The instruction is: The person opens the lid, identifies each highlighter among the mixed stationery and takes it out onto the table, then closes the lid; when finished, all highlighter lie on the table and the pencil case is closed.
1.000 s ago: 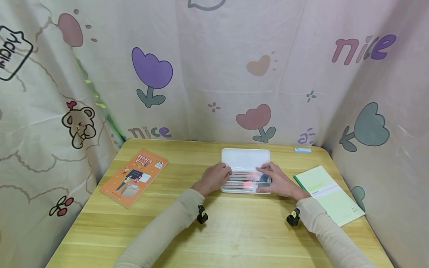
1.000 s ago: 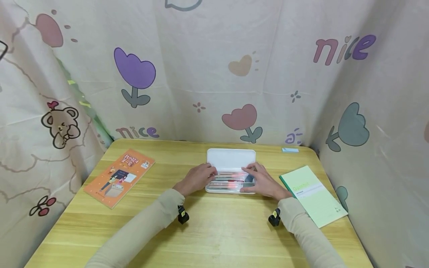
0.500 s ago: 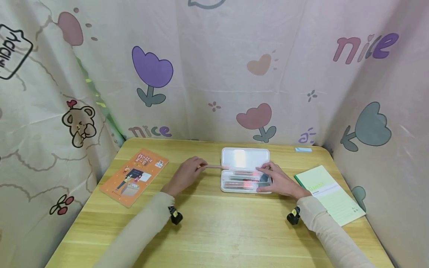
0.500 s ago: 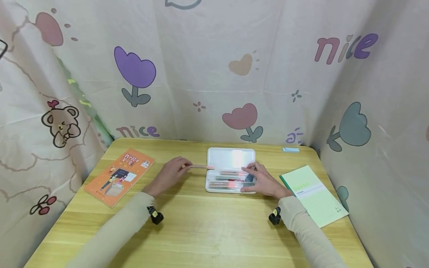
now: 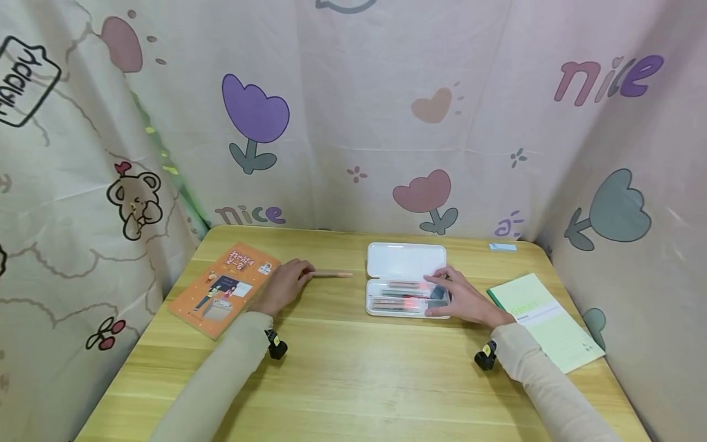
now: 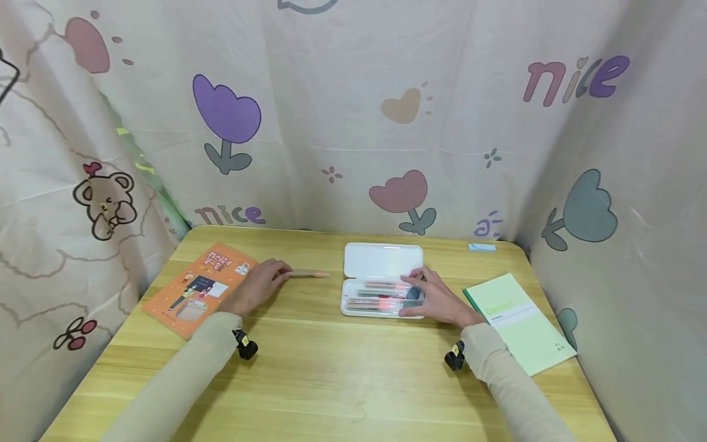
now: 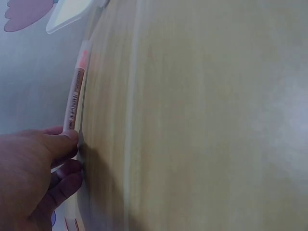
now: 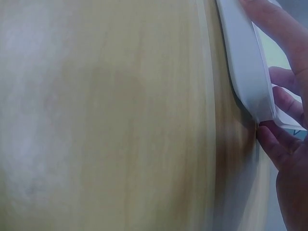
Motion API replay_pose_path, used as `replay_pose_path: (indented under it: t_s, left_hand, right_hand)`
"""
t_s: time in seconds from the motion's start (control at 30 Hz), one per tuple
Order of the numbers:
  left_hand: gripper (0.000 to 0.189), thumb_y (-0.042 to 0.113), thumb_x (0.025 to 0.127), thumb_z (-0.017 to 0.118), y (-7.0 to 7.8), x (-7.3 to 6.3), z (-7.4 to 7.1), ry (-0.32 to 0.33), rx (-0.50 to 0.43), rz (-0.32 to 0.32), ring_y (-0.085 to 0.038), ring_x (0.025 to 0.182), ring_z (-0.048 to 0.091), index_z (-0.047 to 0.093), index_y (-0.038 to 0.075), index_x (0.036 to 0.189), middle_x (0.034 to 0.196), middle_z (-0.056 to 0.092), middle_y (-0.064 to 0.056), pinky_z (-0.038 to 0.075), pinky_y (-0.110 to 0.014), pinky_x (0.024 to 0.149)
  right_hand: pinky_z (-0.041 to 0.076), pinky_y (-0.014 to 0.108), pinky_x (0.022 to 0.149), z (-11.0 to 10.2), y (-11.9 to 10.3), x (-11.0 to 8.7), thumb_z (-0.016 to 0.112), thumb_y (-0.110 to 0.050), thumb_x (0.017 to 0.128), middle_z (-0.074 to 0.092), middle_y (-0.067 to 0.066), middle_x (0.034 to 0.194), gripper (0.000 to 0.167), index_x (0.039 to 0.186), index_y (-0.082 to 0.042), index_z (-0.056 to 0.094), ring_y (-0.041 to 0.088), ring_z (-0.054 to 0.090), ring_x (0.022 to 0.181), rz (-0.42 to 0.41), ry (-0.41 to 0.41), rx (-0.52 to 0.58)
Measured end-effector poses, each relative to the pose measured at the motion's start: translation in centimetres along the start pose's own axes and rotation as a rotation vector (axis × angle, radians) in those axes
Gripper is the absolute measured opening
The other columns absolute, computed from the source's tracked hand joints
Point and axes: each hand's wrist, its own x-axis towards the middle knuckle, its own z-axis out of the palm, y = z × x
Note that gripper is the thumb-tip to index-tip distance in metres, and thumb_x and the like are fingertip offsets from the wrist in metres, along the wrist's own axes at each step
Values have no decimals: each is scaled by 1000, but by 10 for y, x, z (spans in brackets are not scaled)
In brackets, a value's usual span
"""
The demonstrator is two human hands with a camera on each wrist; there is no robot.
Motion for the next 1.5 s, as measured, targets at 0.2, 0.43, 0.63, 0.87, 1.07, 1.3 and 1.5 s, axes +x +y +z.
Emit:
replay_pose_path:
  t_s: [0.2, 0.43, 0.63, 0.87, 1.07, 1.3, 1.5]
  left_hand:
    - [15, 13, 108, 70, -1, 3, 0, 2, 43, 11, -23, 94, 69, 76, 9, 120, 109, 72, -8, 61, -45, 85]
    - [14, 13, 108, 70, 1, 4, -1, -9, 45, 8, -24, 97, 69, 76, 9, 120, 111, 72, -9, 61, -46, 88]
    - [15, 13, 108, 69, -1, 5, -1, -15, 46, 2, -25, 98, 69, 76, 9, 121, 112, 72, -9, 61, -46, 88]
    - [24, 16, 107, 71, 4, 3, -2, 14, 8, 18, -24, 98, 69, 73, 7, 129, 119, 68, -11, 63, -44, 85]
    - [31, 18, 108, 71, 40, 14, 6, 20, -79, 96, -25, 105, 71, 70, 5, 136, 131, 67, -12, 64, -44, 93]
    - [20, 17, 109, 69, 91, 29, 29, -139, -115, 185, -20, 109, 71, 75, 8, 126, 119, 75, -4, 62, -39, 98]
    - [16, 17, 109, 70, 113, 41, 53, -232, -58, 285, -17, 108, 72, 79, 9, 120, 116, 78, -3, 61, -36, 98]
  right_hand:
    - [44, 60, 115, 1, -1, 0, 90, -58, 86, 48, 7, 149, 91, 159, -14, 58, 30, 44, 139, -2, -1, -6]
    - [44, 60, 116, -1, -1, -1, 90, -59, 86, 48, 7, 149, 91, 159, -14, 58, 30, 44, 139, 16, -2, -4]
    - [43, 60, 117, 0, -1, 0, 90, -59, 86, 48, 7, 150, 91, 159, -15, 58, 30, 44, 139, 17, -1, -6]
    - [44, 60, 116, 1, 0, 0, 89, -59, 86, 48, 7, 150, 91, 159, -15, 57, 30, 44, 138, 5, -3, -1]
    - [44, 59, 114, 0, 1, -1, 91, -56, 86, 49, 6, 148, 90, 159, -15, 58, 30, 45, 137, -1, 14, 0]
    - [44, 61, 116, 0, 0, -1, 90, -58, 86, 48, 7, 150, 91, 159, -15, 57, 31, 45, 139, 11, 1, 9]
    - [43, 62, 116, 0, 0, -1, 90, -57, 86, 48, 8, 150, 91, 159, -15, 57, 31, 45, 139, 11, -1, 6]
